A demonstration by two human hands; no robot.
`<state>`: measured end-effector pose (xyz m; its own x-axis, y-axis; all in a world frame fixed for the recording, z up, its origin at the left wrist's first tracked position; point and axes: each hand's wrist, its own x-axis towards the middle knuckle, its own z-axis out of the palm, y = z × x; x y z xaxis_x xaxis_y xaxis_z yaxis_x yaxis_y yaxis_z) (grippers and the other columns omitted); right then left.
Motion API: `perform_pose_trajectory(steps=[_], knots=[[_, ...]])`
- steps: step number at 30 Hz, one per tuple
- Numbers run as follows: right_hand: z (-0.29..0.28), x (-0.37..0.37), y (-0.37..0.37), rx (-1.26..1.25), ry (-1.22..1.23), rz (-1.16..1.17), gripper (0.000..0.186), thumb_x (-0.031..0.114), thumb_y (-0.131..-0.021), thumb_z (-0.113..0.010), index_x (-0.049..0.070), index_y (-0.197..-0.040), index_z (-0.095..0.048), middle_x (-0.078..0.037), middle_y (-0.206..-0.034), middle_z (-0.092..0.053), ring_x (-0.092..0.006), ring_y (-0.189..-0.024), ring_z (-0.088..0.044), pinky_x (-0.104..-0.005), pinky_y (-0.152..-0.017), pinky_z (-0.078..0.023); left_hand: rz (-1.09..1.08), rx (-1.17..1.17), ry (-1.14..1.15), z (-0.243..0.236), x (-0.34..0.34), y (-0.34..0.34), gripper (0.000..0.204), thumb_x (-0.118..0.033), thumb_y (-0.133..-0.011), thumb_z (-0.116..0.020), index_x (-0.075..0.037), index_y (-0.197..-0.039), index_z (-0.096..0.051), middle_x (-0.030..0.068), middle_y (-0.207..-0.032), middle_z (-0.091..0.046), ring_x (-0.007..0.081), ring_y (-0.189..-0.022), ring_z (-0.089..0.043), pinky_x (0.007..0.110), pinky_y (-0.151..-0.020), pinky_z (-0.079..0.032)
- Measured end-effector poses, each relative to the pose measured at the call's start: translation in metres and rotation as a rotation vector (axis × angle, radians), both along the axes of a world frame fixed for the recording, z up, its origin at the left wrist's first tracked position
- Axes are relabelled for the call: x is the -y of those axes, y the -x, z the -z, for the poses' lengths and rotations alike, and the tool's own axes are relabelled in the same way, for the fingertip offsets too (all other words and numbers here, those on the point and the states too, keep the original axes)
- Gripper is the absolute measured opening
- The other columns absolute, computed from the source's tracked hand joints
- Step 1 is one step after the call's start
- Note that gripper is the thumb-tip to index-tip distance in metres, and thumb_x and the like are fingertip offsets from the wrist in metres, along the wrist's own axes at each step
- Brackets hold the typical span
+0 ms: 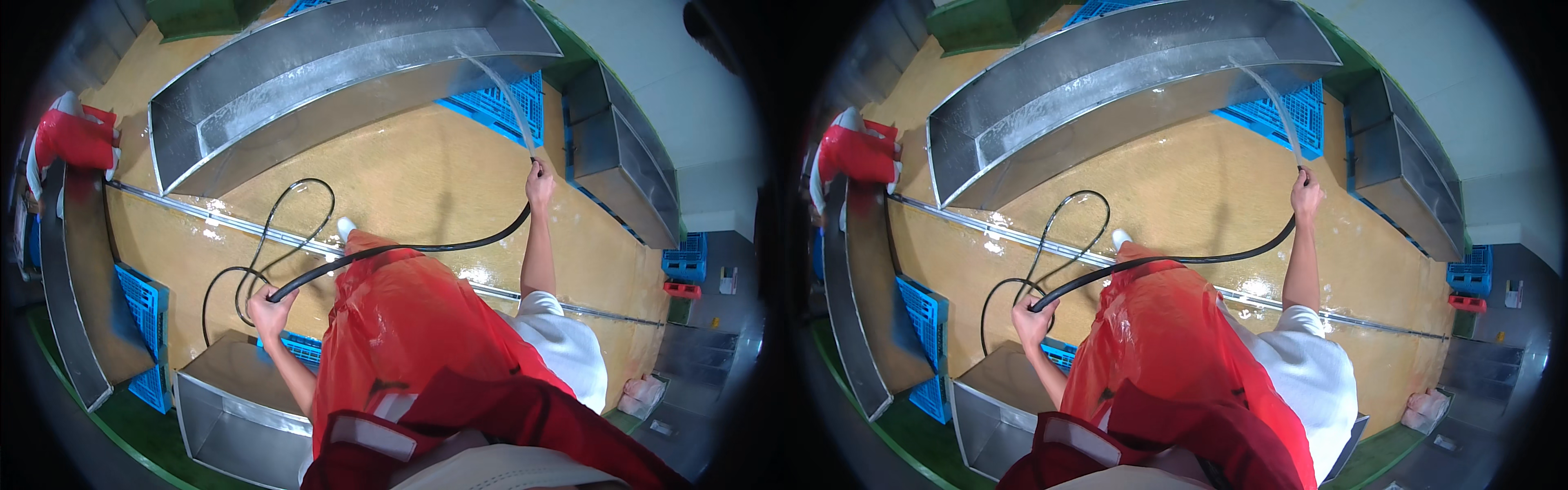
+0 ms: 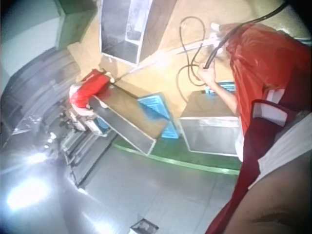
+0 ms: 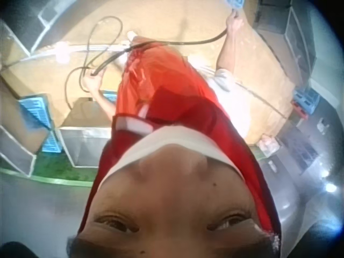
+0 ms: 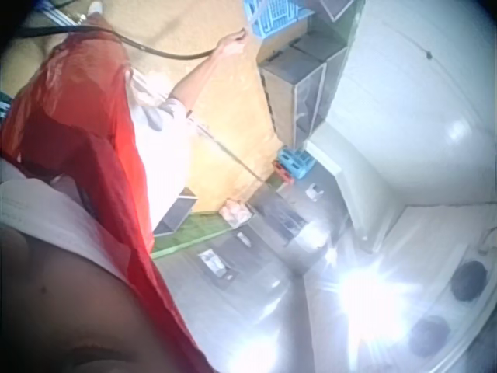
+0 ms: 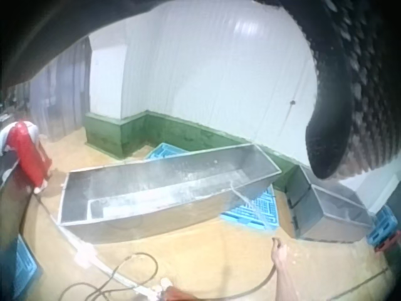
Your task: The person uses a high-pressure hose to rinse a large stainless steel trough and the surrounding floor area. They then wipe the interior of the trough with a white cloth while continuing to spray water.
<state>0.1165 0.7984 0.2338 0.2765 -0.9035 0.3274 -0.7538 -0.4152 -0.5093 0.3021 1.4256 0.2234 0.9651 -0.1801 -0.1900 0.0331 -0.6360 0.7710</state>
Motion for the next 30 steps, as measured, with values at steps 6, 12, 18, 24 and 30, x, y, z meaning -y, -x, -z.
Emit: perform_pose_trajectory(steps=[6, 12, 18, 24, 30], knots=[[0.018, -0.014, -0.026, 0.002, 0.005, 0.032, 0.027, 0.025, -0.092, -0.054, 0.009, -0.107, -0.069, -0.021, -0.092, -0.069, -0.0337, -0.088, -0.068, -0.0394, -0.076, -0.051, -0.143, 0.007, 0.249, 0.002, -0.027, -0.05, 0.028, -0.009, -0.069, -0.083, -0.001, -0.064, -0.056, -0.0042, -0.057, -0.048, 0.0045, -0.053, -0.039, 0.022, -0.047, -0.031], [0.025, -0.041, -0.076, 0.055, -0.01, 0.039, 0.027, 0.023, -0.092, -0.053, 0.007, -0.106, -0.069, -0.017, -0.076, -0.067, -0.0248, -0.068, -0.065, -0.0368, -0.065, -0.049, -0.133, 0.209, 0.374, -0.018, -0.049, -0.155, 0.027, -0.007, -0.069, -0.083, -0.003, -0.067, -0.057, -0.0047, -0.06, -0.049, 0.0022, -0.055, -0.04, 0.018, -0.05, -0.031], [0.041, -0.061, -0.119, 0.108, -0.119, 0.064, 0.027, 0.023, -0.092, -0.053, 0.005, -0.107, -0.069, -0.008, -0.062, -0.058, -0.0122, -0.054, -0.052, -0.031, -0.052, -0.042, 0.013, 0.263, 0.38, -0.04, -0.069, -0.278, 0.023, -0.005, -0.071, -0.081, -0.003, -0.071, -0.058, -0.0045, -0.06, -0.049, 0.0017, -0.055, -0.04, 0.017, -0.05, -0.03], [0.049, -0.094, -0.153, 0.117, -0.172, 0.041, 0.027, 0.023, -0.093, -0.054, 0.006, -0.108, -0.068, -0.005, -0.058, -0.056, -0.0096, -0.053, -0.049, -0.0297, -0.05, -0.04, 0.129, 0.232, 0.357, -0.042, -0.057, -0.364, 0.02, -0.001, -0.069, -0.078, -0.003, -0.071, -0.058, -0.0045, -0.062, -0.048, 0.0032, -0.058, -0.041, 0.018, -0.052, -0.032], [0.027, -0.147, -0.193, 0.039, -0.18, 0.152, 0.027, 0.024, -0.093, -0.055, 0.007, -0.108, -0.068, -0.005, -0.058, -0.056, -0.0096, -0.053, -0.048, -0.0296, -0.05, -0.039, 0.234, 0.165, 0.407, -0.019, -0.057, -0.43, 0.021, -0.001, -0.066, -0.079, -0.004, -0.07, -0.058, -0.0039, -0.062, -0.051, 0.004, -0.058, -0.043, 0.019, -0.053, -0.034]])
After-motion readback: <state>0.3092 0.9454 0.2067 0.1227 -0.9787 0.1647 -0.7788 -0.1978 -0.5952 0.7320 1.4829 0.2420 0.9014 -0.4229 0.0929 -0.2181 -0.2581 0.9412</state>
